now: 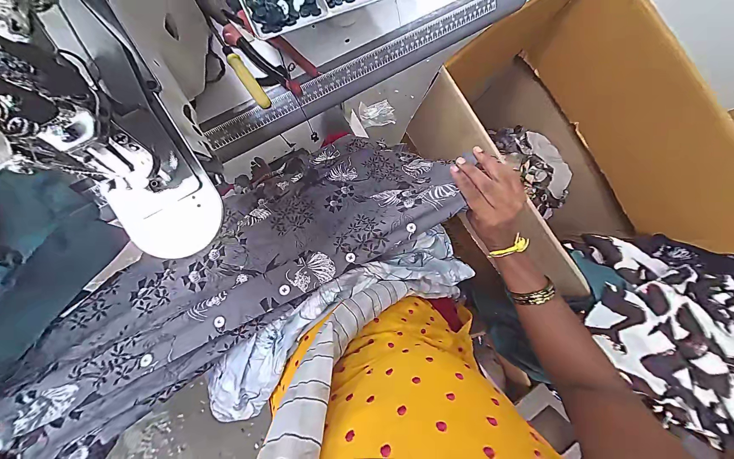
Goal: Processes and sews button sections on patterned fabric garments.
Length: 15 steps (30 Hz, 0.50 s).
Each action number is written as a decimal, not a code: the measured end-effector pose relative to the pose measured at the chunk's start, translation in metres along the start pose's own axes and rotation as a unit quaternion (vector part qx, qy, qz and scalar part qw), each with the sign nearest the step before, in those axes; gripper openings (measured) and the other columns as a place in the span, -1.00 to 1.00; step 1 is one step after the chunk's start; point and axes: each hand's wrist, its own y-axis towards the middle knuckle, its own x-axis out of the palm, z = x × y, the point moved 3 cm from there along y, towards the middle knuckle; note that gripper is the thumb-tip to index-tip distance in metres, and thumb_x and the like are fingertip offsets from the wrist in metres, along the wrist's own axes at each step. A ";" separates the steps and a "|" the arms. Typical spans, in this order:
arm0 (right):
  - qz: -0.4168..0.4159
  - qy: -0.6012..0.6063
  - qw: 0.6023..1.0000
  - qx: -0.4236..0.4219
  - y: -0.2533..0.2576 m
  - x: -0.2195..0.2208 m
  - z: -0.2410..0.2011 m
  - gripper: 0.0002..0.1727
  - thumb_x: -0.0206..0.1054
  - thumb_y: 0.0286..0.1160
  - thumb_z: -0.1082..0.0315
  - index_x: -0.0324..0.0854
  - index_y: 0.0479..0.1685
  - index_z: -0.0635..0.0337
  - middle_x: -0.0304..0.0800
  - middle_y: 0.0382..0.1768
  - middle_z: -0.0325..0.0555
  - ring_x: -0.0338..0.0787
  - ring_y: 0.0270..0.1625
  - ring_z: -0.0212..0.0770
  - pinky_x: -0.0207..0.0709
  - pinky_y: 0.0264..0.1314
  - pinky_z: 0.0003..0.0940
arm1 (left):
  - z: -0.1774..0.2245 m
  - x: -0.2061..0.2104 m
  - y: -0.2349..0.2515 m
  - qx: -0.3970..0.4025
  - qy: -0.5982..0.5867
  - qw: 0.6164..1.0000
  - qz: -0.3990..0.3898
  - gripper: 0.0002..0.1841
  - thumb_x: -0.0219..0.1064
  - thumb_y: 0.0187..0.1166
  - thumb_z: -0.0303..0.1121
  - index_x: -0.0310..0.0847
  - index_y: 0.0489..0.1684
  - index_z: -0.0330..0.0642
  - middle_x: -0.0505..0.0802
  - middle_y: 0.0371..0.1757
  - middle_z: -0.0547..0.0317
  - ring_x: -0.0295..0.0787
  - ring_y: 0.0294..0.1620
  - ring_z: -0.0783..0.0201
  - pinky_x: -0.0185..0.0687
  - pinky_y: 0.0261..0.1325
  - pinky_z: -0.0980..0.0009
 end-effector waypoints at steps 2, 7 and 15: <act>-0.007 0.004 1.000 0.002 0.000 -0.001 0.000 -0.59 0.20 0.59 0.59 0.73 0.35 0.17 0.80 0.37 -0.01 0.64 0.55 0.07 0.49 0.53 -0.05 | -0.018 -0.015 0.018 0.004 -0.002 1.000 -0.019 -0.49 -0.28 0.93 -0.23 0.17 0.65 -0.45 0.72 0.35 -0.09 0.75 0.30 0.28 0.66 0.40 0.24; -0.019 0.010 1.000 0.011 -0.002 0.000 0.000 -0.56 0.19 0.58 0.61 0.71 0.37 0.17 0.78 0.40 -0.01 0.61 0.59 0.08 0.47 0.54 -0.04 | -0.013 -0.022 0.018 0.009 0.068 0.996 -0.053 -0.47 -0.36 0.94 -0.22 0.03 0.74 -0.37 0.50 0.58 0.04 0.48 0.52 0.52 0.37 0.60 0.44; -0.026 0.022 0.997 0.067 -0.007 0.002 0.010 -0.67 0.21 0.63 0.51 0.78 0.25 0.20 0.86 0.14 0.15 0.83 0.23 0.13 0.64 0.28 -0.02 | 0.009 -0.013 0.005 0.022 0.051 0.998 -0.039 -0.49 -0.30 0.94 -0.15 0.16 0.68 -0.27 0.64 0.36 0.26 0.61 0.28 0.63 0.51 0.42 0.52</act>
